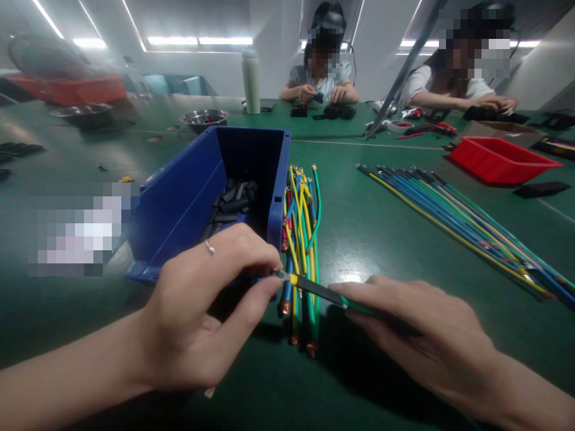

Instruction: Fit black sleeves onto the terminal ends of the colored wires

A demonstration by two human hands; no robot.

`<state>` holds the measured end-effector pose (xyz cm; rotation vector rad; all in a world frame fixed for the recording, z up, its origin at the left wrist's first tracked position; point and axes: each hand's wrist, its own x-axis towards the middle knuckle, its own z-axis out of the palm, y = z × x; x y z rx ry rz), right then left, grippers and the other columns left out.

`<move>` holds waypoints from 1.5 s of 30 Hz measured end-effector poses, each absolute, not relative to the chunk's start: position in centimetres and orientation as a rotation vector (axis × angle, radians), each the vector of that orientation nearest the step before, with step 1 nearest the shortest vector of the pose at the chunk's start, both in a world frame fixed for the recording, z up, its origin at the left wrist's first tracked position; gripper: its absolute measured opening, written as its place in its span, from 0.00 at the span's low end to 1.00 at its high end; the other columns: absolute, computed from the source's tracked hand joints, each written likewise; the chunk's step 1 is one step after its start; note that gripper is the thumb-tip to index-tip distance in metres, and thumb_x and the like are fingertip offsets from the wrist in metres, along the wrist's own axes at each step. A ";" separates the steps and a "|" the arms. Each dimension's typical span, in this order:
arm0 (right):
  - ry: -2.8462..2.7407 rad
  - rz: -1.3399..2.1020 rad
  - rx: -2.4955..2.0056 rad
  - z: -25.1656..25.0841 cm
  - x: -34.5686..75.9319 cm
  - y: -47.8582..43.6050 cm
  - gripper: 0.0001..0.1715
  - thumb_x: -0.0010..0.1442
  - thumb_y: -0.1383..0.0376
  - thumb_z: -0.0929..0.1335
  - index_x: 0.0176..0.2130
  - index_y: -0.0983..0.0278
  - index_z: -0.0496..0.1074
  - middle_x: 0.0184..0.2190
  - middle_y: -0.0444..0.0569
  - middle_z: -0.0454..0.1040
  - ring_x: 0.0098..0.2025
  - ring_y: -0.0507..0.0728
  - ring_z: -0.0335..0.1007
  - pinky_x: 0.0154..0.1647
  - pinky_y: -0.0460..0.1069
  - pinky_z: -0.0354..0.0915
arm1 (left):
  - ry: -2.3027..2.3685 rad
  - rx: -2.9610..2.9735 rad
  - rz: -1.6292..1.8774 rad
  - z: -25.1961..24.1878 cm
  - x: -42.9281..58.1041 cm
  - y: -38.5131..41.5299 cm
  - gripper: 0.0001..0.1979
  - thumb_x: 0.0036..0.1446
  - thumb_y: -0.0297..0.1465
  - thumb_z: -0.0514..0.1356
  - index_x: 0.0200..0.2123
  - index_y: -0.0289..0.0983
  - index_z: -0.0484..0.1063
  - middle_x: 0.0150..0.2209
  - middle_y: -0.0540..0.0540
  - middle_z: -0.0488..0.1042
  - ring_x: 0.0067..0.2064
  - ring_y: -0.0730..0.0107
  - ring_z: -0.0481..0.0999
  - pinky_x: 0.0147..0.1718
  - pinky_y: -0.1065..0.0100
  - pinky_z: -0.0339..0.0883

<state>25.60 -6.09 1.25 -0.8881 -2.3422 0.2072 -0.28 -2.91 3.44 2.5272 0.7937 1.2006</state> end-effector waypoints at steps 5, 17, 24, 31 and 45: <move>-2.361 0.189 -0.889 1.6 25.6 -6.1 0.17 0.67 0.73 0.60 0.54 0.62 0.64 0.29 0.43 0.76 0.24 0.49 0.71 0.23 0.45 0.60 | 0.789 2.531 1.203 3.4 -0.5 -3.0 0.08 0.60 0.18 0.58 0.41 0.34 0.69 0.36 0.49 0.72 0.38 0.74 0.74 0.38 0.71 0.68; -2.408 0.289 -0.921 1.5 26.0 -6.2 0.20 0.69 0.70 0.61 0.58 0.58 0.62 0.31 0.40 0.75 0.26 0.49 0.70 0.25 0.45 0.60 | 0.786 2.575 1.171 3.0 -0.4 -2.9 0.08 0.64 0.19 0.56 0.42 0.34 0.71 0.36 0.50 0.72 0.38 0.74 0.72 0.40 0.72 0.68; -2.599 0.646 -1.075 2.9 27.4 -5.3 0.12 0.69 0.67 0.63 0.50 0.53 0.67 0.33 0.36 0.76 0.30 0.47 0.72 0.29 0.43 0.62 | 0.760 2.795 1.122 2.8 -0.4 -2.7 0.06 0.63 0.19 0.57 0.39 0.31 0.72 0.34 0.45 0.71 0.35 0.67 0.70 0.33 0.65 0.64; -2.613 -0.056 -1.000 3.4 27.5 -5.2 0.16 0.69 0.72 0.58 0.52 0.63 0.67 0.30 0.43 0.71 0.26 0.49 0.68 0.24 0.44 0.58 | 0.830 2.968 1.092 2.8 -0.2 -3.2 0.03 0.62 0.21 0.59 0.37 0.32 0.73 0.31 0.44 0.73 0.34 0.63 0.67 0.34 0.59 0.58; -2.633 -0.616 -0.791 3.8 27.5 -5.7 0.19 0.71 0.73 0.54 0.56 0.72 0.64 0.31 0.48 0.76 0.30 0.53 0.71 0.23 0.47 0.62 | 0.914 2.619 1.147 3.2 0.2 -3.6 0.08 0.63 0.20 0.55 0.32 0.35 0.68 0.30 0.50 0.68 0.35 0.69 0.64 0.36 0.61 0.56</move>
